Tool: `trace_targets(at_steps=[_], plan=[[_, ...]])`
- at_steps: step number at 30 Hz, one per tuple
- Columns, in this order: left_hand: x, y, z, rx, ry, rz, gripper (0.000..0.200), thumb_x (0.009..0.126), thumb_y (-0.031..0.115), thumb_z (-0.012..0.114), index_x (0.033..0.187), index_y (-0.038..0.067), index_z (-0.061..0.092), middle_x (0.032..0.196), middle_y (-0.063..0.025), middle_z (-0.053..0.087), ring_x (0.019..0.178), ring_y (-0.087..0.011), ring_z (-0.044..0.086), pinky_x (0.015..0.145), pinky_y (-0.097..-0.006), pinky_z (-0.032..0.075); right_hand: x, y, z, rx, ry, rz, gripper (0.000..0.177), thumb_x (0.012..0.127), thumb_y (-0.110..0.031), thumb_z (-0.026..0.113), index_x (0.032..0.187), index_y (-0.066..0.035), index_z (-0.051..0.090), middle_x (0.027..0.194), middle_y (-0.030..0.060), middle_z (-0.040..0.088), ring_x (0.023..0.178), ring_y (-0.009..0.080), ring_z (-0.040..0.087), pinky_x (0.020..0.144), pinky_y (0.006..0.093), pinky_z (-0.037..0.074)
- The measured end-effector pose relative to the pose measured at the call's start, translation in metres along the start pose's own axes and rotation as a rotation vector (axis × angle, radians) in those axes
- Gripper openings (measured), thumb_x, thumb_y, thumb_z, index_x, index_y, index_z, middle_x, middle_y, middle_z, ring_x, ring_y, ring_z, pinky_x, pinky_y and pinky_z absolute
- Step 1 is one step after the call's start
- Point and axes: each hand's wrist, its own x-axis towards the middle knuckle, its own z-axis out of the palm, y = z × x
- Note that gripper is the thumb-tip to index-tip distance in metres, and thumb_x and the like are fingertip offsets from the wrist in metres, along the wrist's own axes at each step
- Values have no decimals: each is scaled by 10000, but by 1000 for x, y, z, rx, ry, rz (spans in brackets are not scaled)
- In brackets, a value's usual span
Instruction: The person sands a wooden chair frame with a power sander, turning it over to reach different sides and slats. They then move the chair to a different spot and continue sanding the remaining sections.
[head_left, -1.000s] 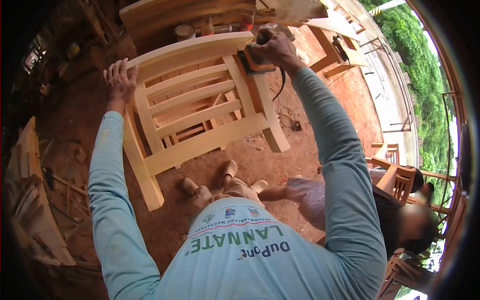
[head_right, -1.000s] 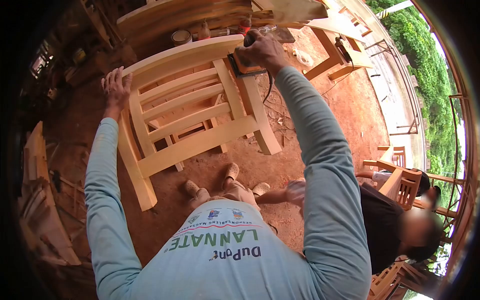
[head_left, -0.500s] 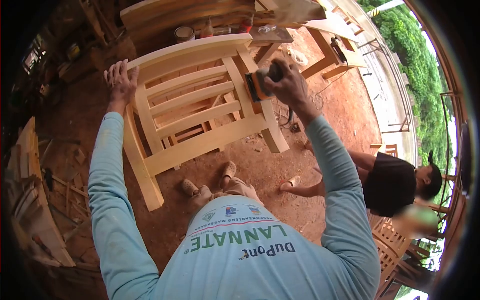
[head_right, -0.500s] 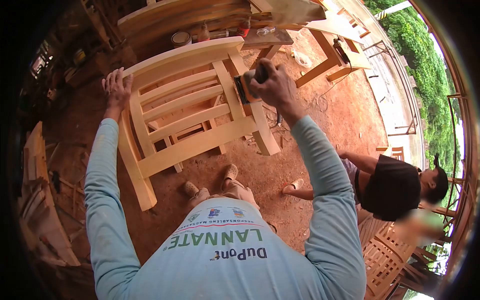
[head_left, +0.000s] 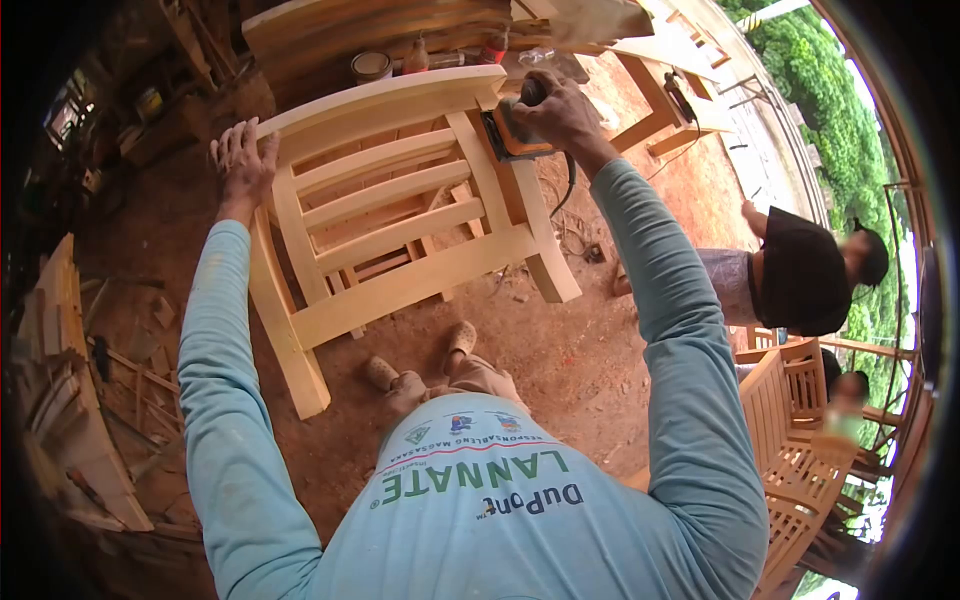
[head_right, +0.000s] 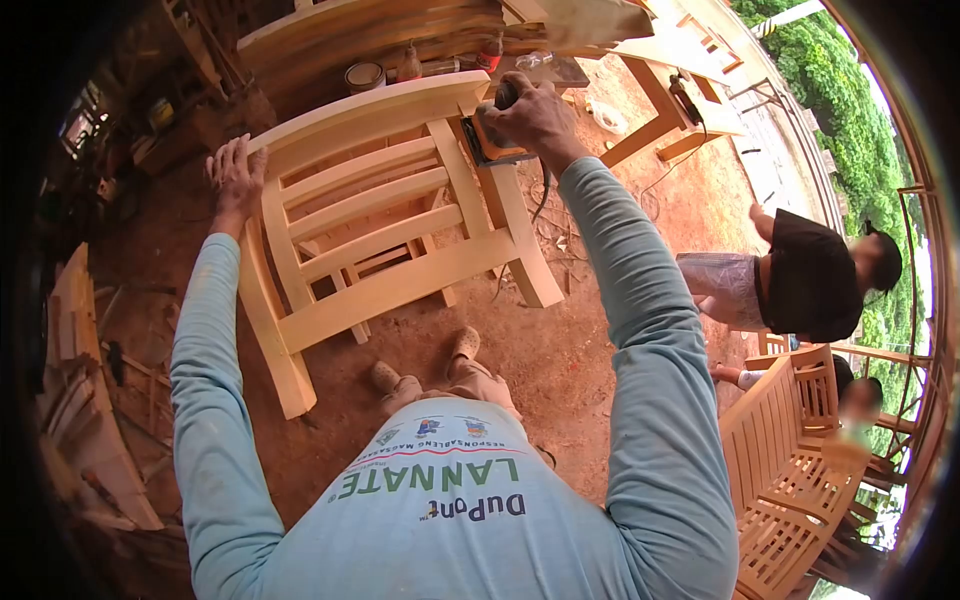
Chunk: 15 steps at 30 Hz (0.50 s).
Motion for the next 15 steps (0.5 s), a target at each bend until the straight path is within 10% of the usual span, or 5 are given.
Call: trace_targets(at_steps=[15], plan=[[0, -7, 10, -5, 12, -6, 572, 1044, 524, 516, 1425, 105, 598, 1438, -137, 591, 1382, -340, 482, 1207, -596, 252, -35, 0, -17, 9, -36, 82, 708, 800, -518, 748, 1439, -265, 578, 1249, 215, 612, 1134, 406, 668, 975, 479, 539]])
